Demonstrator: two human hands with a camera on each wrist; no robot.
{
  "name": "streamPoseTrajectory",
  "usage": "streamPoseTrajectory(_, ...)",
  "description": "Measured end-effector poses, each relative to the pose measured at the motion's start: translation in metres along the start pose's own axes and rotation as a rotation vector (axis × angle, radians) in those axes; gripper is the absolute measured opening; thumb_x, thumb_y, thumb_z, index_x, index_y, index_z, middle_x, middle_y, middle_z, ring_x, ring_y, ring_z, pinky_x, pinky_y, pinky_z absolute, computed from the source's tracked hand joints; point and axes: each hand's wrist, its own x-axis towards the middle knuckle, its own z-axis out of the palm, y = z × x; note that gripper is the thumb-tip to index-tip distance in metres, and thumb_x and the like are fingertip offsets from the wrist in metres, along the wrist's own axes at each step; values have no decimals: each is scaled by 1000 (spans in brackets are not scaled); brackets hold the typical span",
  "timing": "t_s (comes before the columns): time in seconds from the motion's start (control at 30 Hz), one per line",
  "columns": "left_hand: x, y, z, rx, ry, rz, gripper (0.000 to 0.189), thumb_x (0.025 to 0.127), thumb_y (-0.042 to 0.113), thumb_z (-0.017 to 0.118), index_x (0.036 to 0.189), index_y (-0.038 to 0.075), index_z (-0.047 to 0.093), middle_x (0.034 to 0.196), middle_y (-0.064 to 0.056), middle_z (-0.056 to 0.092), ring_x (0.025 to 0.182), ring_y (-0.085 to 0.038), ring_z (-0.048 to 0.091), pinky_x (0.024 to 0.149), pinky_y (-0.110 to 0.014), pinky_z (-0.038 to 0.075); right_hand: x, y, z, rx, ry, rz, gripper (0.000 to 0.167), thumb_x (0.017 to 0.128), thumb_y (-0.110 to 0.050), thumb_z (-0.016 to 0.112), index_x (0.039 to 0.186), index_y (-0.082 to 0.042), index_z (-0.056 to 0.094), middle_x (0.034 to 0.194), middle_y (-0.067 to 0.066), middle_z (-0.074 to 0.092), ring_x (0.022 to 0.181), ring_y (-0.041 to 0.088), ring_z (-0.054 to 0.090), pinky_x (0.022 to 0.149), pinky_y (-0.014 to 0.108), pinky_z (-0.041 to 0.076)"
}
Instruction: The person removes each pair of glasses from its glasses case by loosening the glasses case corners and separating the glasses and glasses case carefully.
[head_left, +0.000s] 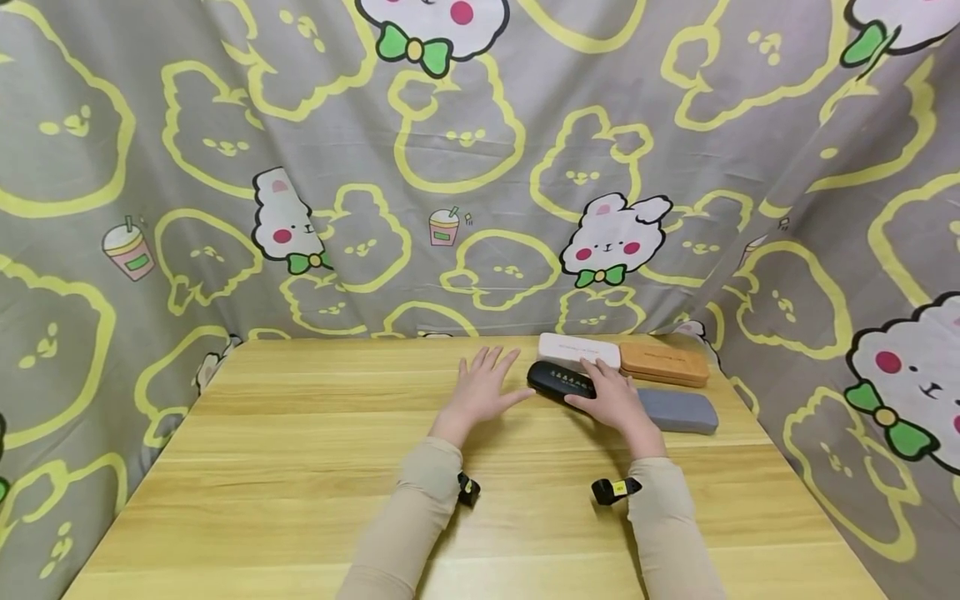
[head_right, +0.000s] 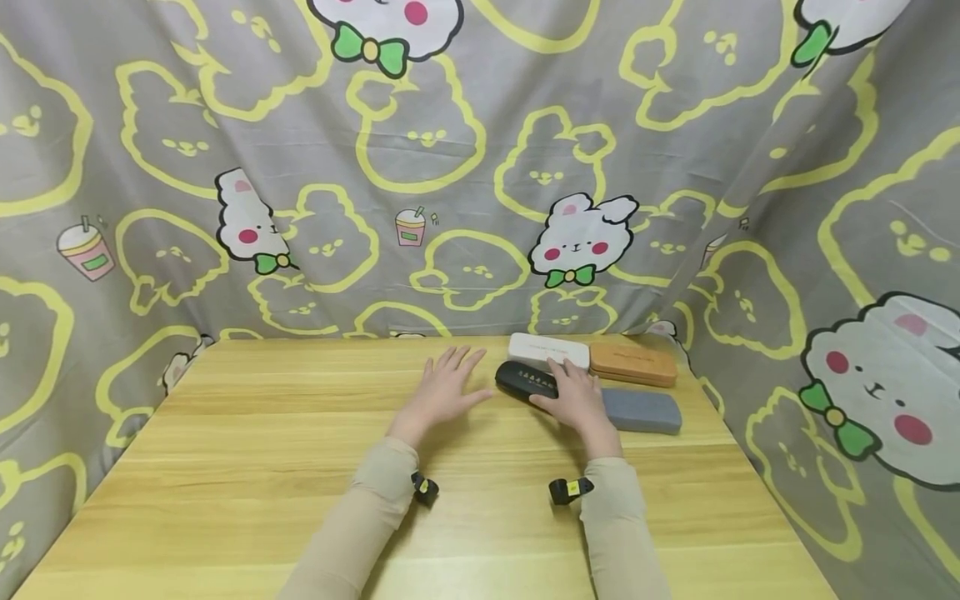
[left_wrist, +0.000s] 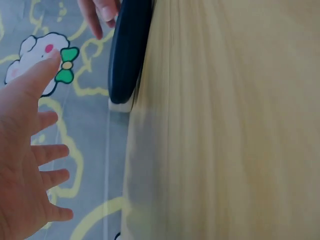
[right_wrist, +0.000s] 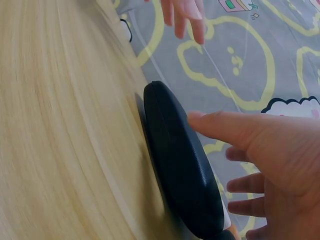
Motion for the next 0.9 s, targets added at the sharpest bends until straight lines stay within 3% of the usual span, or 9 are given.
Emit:
streamPoseTrajectory(0.27, 15, 12, 15, -22, -68, -22, 84, 86, 70, 54, 154, 29, 29, 160, -8, 29, 150, -34, 22, 116, -66, 18, 1, 4, 3, -23, -17, -1, 82, 87, -44, 70, 151, -8, 34, 152, 26, 36, 135, 56, 34, 111, 74, 13)
streamPoseTrajectory(0.57, 27, 25, 24, -63, -27, -14, 81, 83, 63, 64, 150, 24, 39, 153, -11, 42, 143, -37, 36, 113, -66, 27, 2, 6, 2, -41, -15, 5, 79, 84, -37, 75, 148, -8, 40, 150, 25, 40, 134, 52, 38, 110, 76, 13)
streamPoseTrajectory(0.9, 31, 34, 31, -71, -68, -49, 85, 82, 63, 66, 152, 26, 35, 151, -11, 44, 140, -34, 40, 113, -62, 29, 4, 7, 5, -48, -26, 17, 77, 82, -35, 78, 146, -9, 45, 146, 21, 48, 132, 46, 45, 111, 75, 11)
